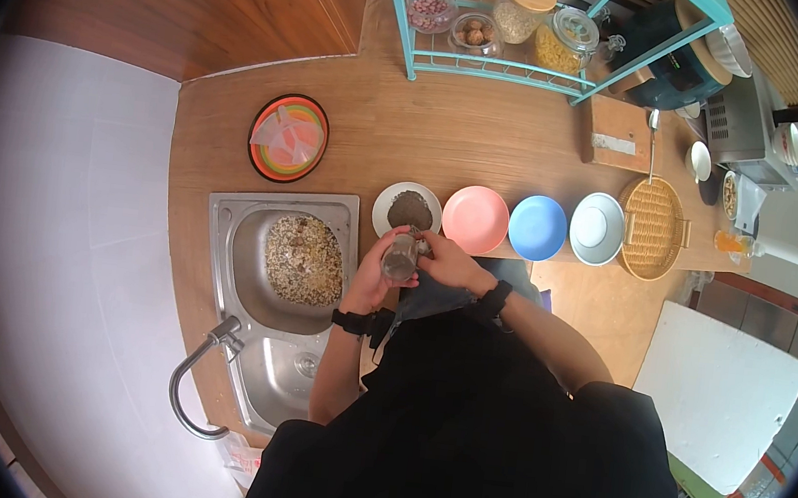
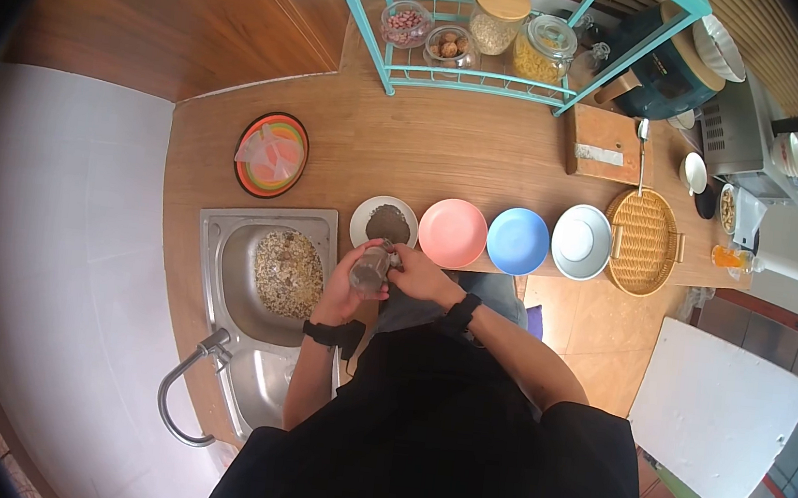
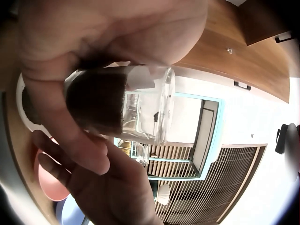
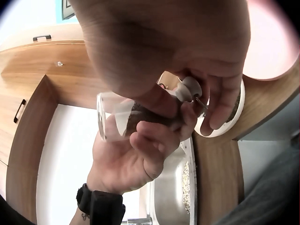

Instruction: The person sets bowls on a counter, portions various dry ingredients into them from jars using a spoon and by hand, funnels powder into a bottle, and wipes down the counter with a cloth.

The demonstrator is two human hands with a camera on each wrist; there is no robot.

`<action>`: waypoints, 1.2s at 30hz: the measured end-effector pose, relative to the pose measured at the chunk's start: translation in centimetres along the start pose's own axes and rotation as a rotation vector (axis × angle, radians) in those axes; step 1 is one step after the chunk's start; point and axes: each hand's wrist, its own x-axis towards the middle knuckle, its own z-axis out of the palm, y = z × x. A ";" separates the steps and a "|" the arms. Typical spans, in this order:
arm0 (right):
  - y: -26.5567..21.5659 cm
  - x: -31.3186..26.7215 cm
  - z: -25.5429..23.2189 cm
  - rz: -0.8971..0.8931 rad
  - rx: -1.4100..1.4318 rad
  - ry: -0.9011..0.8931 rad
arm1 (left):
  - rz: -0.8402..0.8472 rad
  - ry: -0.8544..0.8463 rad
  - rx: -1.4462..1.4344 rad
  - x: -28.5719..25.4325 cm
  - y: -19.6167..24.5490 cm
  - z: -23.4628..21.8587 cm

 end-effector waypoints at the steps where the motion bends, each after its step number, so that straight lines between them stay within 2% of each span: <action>1: 0.0 0.2 0.1 -0.001 -0.001 0.000 | 0.005 -0.018 -0.001 0.4 0.1 0.0; 3: 0.1 0.4 0.2 -0.009 0.068 0.050 | 0.009 -0.035 -0.002 0.8 0.2 0.0; 9: -1.8 0.4 -1.2 0.066 0.212 0.020 | 0.050 -0.029 0.039 0.8 1.2 0.9; 15: 0.0 0.9 -0.4 0.015 0.268 0.047 | 0.054 -0.046 0.070 1.1 1.3 0.8; 25: -0.3 0.7 -0.6 0.050 0.291 0.032 | 0.056 -0.042 0.074 1.1 1.5 1.0; 36: 0.5 0.7 -0.4 -0.003 0.325 0.033 | 0.083 -0.030 0.048 0.8 1.2 1.2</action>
